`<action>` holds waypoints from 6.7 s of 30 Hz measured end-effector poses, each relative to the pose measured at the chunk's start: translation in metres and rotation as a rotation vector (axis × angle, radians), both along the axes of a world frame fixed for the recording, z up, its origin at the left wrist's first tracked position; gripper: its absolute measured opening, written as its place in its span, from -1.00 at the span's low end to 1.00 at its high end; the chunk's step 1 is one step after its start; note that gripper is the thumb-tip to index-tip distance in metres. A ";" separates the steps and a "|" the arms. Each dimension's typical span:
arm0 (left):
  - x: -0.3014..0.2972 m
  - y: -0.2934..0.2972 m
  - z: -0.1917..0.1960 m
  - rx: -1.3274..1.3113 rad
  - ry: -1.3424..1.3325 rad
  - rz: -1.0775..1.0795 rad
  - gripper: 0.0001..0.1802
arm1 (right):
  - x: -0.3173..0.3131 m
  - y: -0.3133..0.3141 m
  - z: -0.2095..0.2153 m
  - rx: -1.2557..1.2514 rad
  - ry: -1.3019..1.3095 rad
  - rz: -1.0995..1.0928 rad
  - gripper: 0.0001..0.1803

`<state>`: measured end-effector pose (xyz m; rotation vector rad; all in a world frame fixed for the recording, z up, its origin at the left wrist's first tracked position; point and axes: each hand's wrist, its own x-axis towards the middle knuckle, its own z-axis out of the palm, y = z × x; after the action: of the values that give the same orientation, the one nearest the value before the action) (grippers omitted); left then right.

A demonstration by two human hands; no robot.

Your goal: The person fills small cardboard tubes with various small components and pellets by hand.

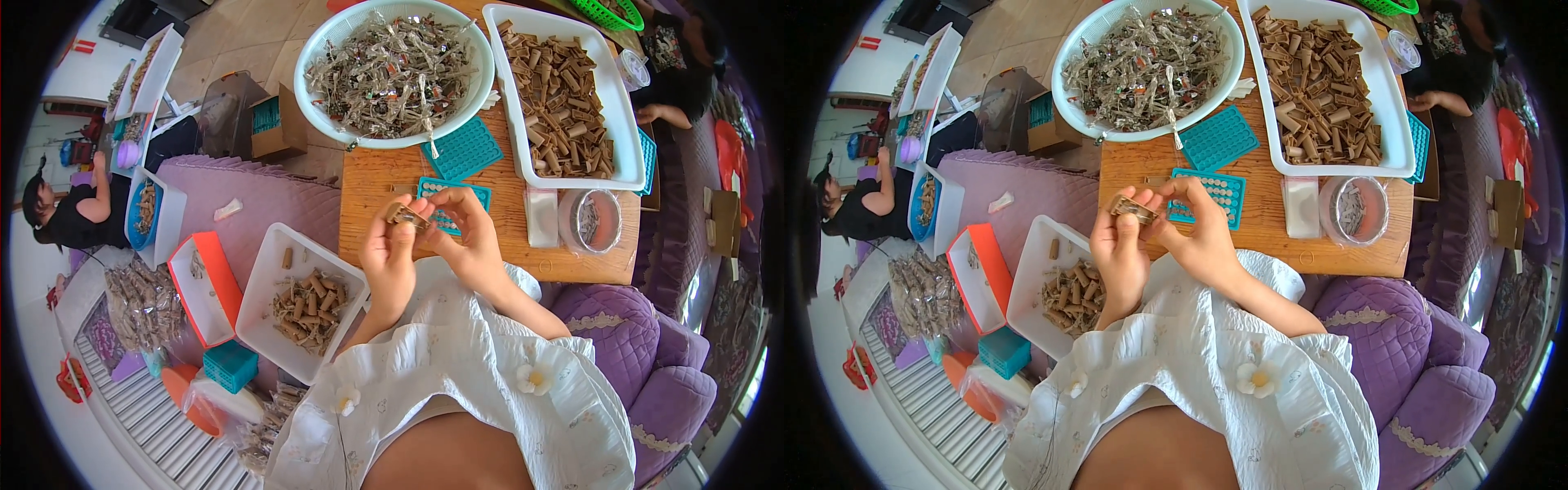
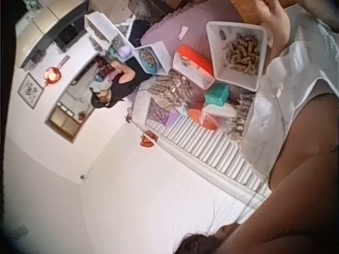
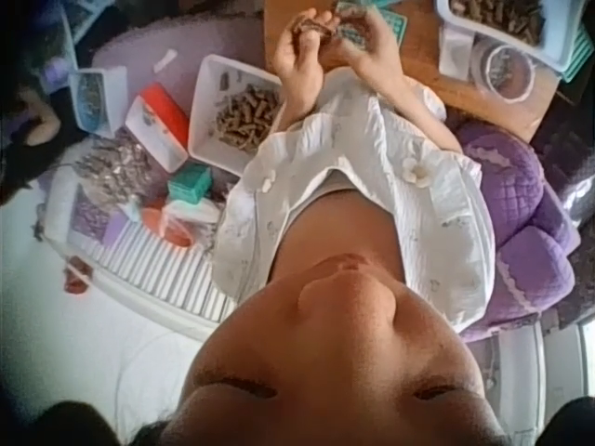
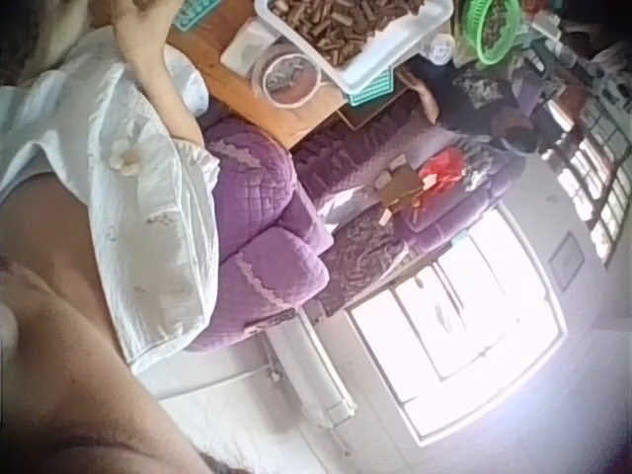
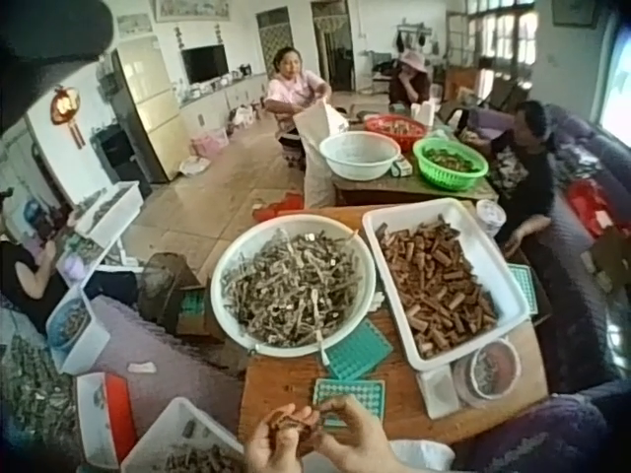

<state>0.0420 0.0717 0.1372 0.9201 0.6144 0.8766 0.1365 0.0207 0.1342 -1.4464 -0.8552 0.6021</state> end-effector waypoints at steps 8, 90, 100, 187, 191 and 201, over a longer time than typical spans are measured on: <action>-0.006 -0.017 -0.039 0.207 0.254 -0.007 -0.70 | -0.010 -0.006 -0.033 -0.147 0.303 0.066 -0.77; -0.017 0.001 -0.051 -0.333 0.210 -0.479 -0.68 | 0.007 -0.032 -0.051 0.080 -0.666 -0.078 -0.73; -0.012 -0.003 -0.060 -0.252 0.230 -0.404 -0.72 | 0.012 -0.032 -0.051 0.027 -0.787 0.101 -0.75; 0.009 0.026 -0.016 -0.295 0.041 -0.263 -0.58 | 0.160 -0.019 -0.004 -0.463 -0.069 -0.225 -0.72; 0.012 0.025 -0.009 -0.223 0.054 -0.201 -0.60 | 0.123 -0.018 0.004 -0.375 -0.091 -0.124 -0.70; 0.016 0.019 -0.011 -0.036 0.018 -0.103 -0.61 | 0.018 -0.008 -0.018 0.014 0.303 -0.192 -0.71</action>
<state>0.0581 0.0910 0.1260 0.9198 0.5909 0.7632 0.1540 0.0130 0.1166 -1.3627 -0.4764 0.6477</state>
